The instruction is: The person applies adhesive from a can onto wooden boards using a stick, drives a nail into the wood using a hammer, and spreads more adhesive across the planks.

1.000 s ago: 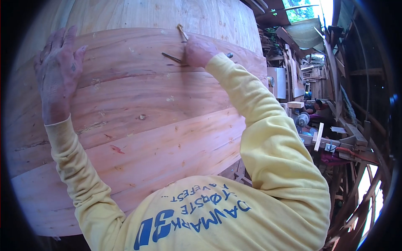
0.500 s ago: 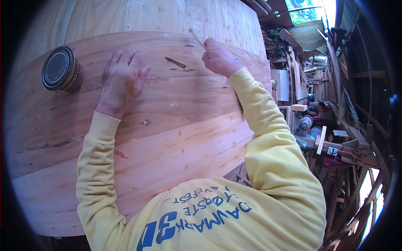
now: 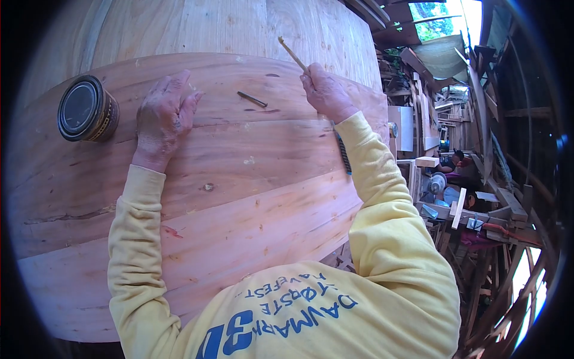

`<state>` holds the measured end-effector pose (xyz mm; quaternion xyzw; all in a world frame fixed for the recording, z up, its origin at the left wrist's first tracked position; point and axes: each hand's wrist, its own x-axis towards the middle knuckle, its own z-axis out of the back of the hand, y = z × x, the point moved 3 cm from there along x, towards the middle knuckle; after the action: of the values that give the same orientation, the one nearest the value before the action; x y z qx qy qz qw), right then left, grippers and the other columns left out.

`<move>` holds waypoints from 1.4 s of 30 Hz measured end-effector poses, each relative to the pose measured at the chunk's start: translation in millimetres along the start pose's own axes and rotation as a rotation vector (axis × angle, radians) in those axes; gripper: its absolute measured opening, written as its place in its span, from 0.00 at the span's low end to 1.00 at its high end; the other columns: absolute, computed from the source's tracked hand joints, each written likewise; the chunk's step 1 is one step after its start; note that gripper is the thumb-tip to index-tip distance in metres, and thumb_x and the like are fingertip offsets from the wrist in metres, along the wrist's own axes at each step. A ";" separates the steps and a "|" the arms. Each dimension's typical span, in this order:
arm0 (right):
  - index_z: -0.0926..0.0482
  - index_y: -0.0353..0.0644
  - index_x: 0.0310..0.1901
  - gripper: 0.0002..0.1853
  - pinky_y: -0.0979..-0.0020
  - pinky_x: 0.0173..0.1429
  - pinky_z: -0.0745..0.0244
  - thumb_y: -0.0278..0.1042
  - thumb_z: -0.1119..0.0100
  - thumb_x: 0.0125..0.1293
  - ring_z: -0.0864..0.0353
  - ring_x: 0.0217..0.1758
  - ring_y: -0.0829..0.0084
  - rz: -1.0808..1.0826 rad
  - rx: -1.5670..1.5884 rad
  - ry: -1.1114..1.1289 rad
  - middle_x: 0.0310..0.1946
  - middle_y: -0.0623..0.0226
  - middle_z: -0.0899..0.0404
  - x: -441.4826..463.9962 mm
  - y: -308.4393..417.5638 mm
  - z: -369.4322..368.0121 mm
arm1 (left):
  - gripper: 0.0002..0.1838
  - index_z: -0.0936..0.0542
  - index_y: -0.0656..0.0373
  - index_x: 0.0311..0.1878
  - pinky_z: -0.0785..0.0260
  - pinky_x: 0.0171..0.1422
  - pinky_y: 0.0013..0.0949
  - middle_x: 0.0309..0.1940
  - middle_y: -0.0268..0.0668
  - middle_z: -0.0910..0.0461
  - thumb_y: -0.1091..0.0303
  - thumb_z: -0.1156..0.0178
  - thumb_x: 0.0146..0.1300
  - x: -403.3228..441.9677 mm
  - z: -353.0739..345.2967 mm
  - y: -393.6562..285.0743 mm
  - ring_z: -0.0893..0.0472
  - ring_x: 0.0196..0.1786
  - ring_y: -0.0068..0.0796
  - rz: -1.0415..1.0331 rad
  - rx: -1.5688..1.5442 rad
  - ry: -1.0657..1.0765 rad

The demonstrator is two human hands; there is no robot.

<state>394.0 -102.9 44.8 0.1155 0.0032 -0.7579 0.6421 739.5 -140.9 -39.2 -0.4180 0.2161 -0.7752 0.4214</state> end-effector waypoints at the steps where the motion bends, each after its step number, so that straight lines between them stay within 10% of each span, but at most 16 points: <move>1: 0.32 0.38 0.52 0.14 0.44 0.50 0.26 0.39 0.45 0.77 0.18 0.45 0.36 0.012 0.007 -0.025 0.37 0.40 0.18 -1.6 -2.0 -0.1 | 0.21 0.19 0.62 0.60 0.23 0.50 0.48 0.40 0.46 0.17 0.65 0.31 0.66 -0.6 0.1 -0.2 0.17 0.45 0.50 0.013 0.003 0.007; 31: 0.24 0.36 0.46 0.20 0.44 0.56 0.23 0.49 0.49 0.79 0.15 0.50 0.40 -0.160 -0.128 -0.171 0.42 0.41 0.15 73.8 -18.6 8.7 | 0.22 0.20 0.62 0.62 0.24 0.50 0.48 0.40 0.47 0.18 0.64 0.32 0.66 0.3 1.0 0.9 0.17 0.45 0.51 0.040 -0.013 0.016; 37: 0.26 0.36 0.50 0.15 0.47 0.58 0.21 0.42 0.49 0.78 0.14 0.51 0.40 -0.185 -0.212 -0.081 0.45 0.41 0.14 75.3 -4.8 -8.9 | 0.24 0.19 0.63 0.62 0.28 0.38 0.41 0.31 0.40 0.23 0.70 0.29 0.63 1.6 0.9 -0.1 0.22 0.31 0.39 -0.046 -0.004 -0.066; 42: 0.26 0.35 0.50 0.10 0.47 0.57 0.19 0.31 0.48 0.72 0.12 0.51 0.41 -0.134 -0.325 -0.014 0.45 0.38 0.14 70.9 17.0 -9.1 | 0.23 0.19 0.62 0.62 0.26 0.46 0.46 0.37 0.44 0.20 0.66 0.31 0.65 1.6 1.5 -0.4 0.19 0.40 0.47 0.029 -0.014 -0.005</move>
<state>401.5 -173.5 25.7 0.0043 0.1288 -0.7892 0.6005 740.1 -142.0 -37.3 -0.4198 0.2265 -0.7665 0.4301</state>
